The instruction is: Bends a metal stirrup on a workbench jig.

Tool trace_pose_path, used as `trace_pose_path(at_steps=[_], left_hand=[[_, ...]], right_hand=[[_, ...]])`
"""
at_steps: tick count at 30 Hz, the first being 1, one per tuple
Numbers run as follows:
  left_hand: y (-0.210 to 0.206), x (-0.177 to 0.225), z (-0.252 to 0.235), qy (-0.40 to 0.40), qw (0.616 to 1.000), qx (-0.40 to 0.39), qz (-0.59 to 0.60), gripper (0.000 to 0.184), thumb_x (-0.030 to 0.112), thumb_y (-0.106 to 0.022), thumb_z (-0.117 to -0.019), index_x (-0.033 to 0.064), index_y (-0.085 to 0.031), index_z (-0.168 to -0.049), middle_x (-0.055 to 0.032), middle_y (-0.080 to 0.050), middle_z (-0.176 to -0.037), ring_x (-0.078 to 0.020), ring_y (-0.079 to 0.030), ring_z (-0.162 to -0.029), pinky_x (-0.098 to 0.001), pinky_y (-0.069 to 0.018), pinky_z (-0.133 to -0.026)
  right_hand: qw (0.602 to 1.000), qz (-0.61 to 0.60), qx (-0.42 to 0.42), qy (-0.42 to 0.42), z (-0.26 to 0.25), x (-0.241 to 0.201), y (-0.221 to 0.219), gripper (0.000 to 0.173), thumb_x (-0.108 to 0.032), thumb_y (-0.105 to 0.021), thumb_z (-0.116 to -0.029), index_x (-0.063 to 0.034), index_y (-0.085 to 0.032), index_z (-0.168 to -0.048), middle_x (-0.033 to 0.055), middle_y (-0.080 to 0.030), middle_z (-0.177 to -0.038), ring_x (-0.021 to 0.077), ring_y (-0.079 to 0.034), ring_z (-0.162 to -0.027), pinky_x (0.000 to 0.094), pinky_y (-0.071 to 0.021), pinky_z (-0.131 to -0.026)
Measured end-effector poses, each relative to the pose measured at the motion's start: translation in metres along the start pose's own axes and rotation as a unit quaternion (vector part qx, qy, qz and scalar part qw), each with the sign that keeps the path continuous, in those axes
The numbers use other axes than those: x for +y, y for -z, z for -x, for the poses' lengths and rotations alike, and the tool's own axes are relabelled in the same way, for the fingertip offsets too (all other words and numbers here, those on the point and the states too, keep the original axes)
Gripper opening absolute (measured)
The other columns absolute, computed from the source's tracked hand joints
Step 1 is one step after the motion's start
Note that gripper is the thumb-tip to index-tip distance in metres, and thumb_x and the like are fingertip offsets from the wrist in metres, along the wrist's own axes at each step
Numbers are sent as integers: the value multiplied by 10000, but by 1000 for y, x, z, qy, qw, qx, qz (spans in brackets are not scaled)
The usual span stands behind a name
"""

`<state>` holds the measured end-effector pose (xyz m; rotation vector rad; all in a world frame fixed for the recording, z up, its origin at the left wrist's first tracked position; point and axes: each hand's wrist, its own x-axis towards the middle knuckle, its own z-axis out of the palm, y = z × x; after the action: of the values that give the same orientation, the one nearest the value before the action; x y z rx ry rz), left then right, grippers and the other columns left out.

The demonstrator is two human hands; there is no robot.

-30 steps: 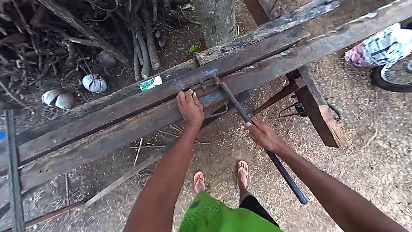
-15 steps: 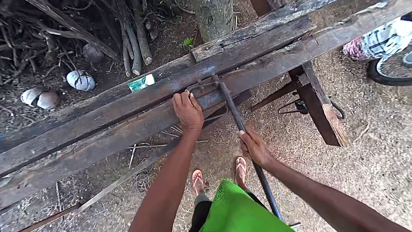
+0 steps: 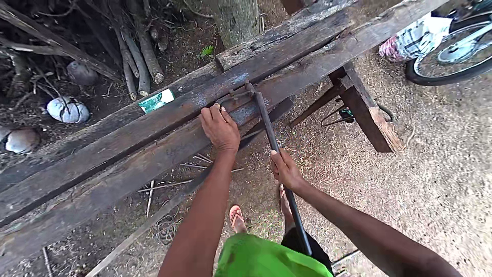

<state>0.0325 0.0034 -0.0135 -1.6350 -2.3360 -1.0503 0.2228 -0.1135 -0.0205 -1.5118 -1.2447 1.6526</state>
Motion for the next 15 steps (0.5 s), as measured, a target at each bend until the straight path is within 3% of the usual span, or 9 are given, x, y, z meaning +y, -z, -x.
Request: trace_pose_path(at_steps=[3,6,9,15], left_hand=[[0,2,-1,0,1000,12,3,292,214,-493,-1063,32,-679,-1194,-177,-618,-1122,-346,-615,-1096,-434,-515,-957],[-1,1,0,1,1000,18,-2,295,206,-498,-1059,30,-689,-1200,-191,-626,-1126,-353,-623,-1092,-447,-520,-948],[-2,1,1,11,1000,20,4,278,214,-525,-1043,38,-692,-1180,-176,-627,-1119,-335,-625,-1090,-429,-522,-951],[0,5,1,19,999,27,14,275,215,-541,-1035,40,-700,-1176,-189,-631,-1133,-338,-631,-1091,-431,-517,-964]], right_hand=[[997,71,-5,4,1,19,18,405,-422,-352,-1098,-70,-517,-1212,8,-451,-672,151,-473,-505,355,-475,-502],[993,119,-7,2,17,32,32,453,-498,-378,-1081,-94,-536,-1210,11,-478,-694,157,-507,-548,374,-493,-552],[991,132,7,1,30,32,29,433,-492,-403,-1076,-92,-543,-1167,7,-482,-697,150,-505,-554,367,-488,-559],[976,212,13,-44,80,70,44,460,-471,-448,-1064,-58,-571,-1225,52,-558,-779,177,-567,-657,400,-513,-650]])
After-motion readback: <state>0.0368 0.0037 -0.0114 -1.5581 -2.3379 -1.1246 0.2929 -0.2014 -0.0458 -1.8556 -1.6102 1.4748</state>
